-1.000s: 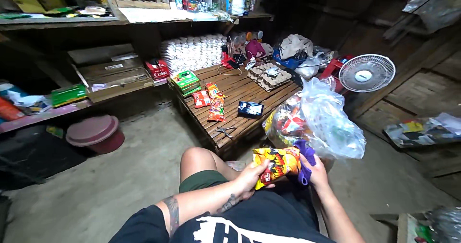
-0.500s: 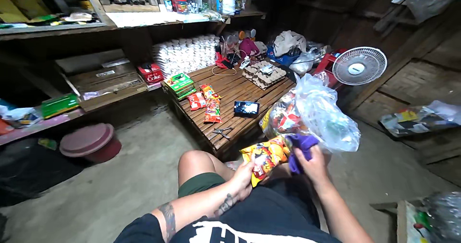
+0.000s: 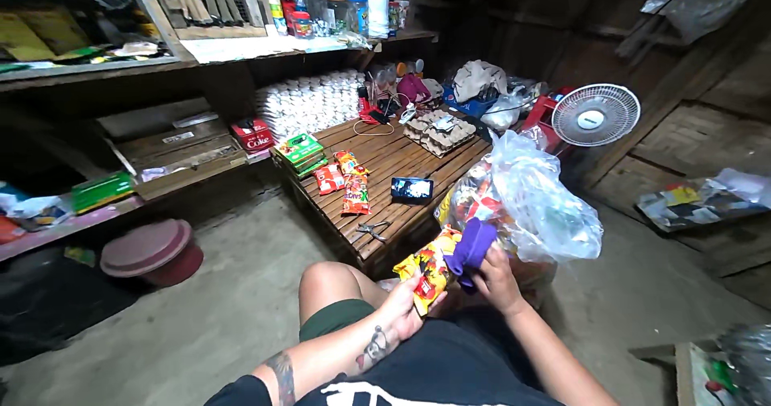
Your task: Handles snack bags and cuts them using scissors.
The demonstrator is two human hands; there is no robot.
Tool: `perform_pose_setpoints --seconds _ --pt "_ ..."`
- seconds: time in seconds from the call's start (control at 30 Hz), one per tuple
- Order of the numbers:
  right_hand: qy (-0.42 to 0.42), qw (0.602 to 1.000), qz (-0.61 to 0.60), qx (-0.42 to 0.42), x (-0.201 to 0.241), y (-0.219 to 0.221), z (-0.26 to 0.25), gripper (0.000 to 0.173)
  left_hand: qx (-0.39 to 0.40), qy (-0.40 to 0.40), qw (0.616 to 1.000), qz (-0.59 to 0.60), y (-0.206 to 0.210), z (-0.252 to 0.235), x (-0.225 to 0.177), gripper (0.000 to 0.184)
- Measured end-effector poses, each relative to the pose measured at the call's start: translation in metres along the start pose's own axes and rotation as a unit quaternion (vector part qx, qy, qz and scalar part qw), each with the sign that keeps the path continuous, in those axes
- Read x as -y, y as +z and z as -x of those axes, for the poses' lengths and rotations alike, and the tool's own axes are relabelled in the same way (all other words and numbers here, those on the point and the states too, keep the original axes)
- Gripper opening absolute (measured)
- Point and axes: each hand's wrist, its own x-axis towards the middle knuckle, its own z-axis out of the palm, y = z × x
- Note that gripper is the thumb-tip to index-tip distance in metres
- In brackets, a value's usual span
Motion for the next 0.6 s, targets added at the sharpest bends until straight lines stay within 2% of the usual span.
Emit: perform_pose_setpoints --seconds 0.07,0.13,0.2,0.23,0.3,0.4,0.5,0.6 --pt "-0.011 1.000 -0.001 0.007 0.020 -0.003 -0.002 0.030 -0.004 -0.013 1.000 -0.005 0.000 0.000 0.001 0.030" --pt "-0.079 0.996 -0.035 -0.004 0.040 -0.001 0.001 0.030 0.017 -0.014 0.999 -0.031 -0.001 -0.001 0.005 0.028" --pt "-0.149 0.987 -0.064 0.011 0.045 0.000 0.001 0.027 0.044 -0.011 0.997 -0.064 -0.003 -0.001 0.008 0.031" --pt "-0.155 0.986 -0.061 0.016 0.039 0.000 0.001 0.027 0.052 -0.013 0.996 -0.066 -0.005 -0.003 0.009 0.033" --pt "-0.108 0.994 -0.033 0.000 0.022 -0.002 0.001 0.029 0.022 -0.019 0.998 -0.058 -0.003 -0.004 0.007 0.028" --pt "0.052 0.998 -0.015 0.040 0.008 -0.008 -0.001 0.030 -0.014 -0.037 0.998 -0.047 0.001 -0.001 0.002 0.027" --pt "0.044 0.998 -0.002 0.041 0.022 -0.009 -0.004 0.028 -0.023 -0.025 0.997 -0.073 0.001 -0.003 0.003 0.024" --pt "-0.048 0.999 -0.007 0.018 0.045 -0.008 -0.006 0.023 -0.019 0.013 0.993 -0.115 0.001 -0.006 0.009 0.017"
